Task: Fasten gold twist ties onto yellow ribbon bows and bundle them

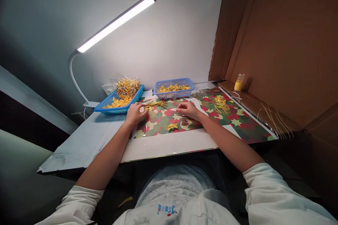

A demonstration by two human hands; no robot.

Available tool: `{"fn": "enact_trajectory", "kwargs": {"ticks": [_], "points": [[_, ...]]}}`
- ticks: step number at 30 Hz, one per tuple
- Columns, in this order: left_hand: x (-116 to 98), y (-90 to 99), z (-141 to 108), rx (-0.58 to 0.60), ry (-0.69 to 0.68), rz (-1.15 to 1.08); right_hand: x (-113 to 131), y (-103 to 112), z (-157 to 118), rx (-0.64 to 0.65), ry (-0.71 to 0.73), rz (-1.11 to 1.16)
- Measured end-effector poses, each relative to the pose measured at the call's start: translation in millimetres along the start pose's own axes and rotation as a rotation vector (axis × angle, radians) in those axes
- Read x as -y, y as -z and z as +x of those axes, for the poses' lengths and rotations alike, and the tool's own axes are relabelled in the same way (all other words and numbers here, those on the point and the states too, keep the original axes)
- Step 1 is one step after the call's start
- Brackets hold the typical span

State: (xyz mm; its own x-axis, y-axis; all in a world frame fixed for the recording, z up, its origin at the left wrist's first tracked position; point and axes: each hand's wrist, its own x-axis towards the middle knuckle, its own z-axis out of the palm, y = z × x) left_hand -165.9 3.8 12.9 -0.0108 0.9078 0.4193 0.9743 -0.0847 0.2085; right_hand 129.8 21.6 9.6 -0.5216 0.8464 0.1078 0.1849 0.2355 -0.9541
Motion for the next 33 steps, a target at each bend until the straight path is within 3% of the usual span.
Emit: {"fn": "enact_trajectory", "kwargs": {"ticks": [6, 12, 18, 21, 25, 30, 33], "points": [[2.9, -19.9, 7.6, 0.053, -0.158, 0.046, -0.7, -6.8, 3.4, -0.151, -0.013, 0.03], [5.2, -22.1, 17.4, 0.03, -0.018, 0.143, -3.4, -9.1, 4.1, -0.17, -0.024, 0.039], [11.3, -17.7, 18.3, 0.009, -0.001, 0.133, -4.7, -8.0, 4.1, -0.168, -0.005, 0.012], [11.7, -9.8, 19.2, -0.076, 0.021, 0.092, -5.7, -7.2, 4.5, -0.18, 0.013, -0.012], [5.9, 6.8, 20.3, -0.291, 0.06, 0.006, -4.9, -15.9, 7.5, -0.282, 0.102, -0.171], [-17.1, 17.3, 12.1, -0.421, -0.05, -0.086, 5.3, -44.5, 12.0, -0.395, 0.266, -0.449], [-31.4, 14.9, 4.0, -0.431, -0.151, -0.105, 11.8, -54.7, 12.6, -0.433, 0.293, -0.586]]}}
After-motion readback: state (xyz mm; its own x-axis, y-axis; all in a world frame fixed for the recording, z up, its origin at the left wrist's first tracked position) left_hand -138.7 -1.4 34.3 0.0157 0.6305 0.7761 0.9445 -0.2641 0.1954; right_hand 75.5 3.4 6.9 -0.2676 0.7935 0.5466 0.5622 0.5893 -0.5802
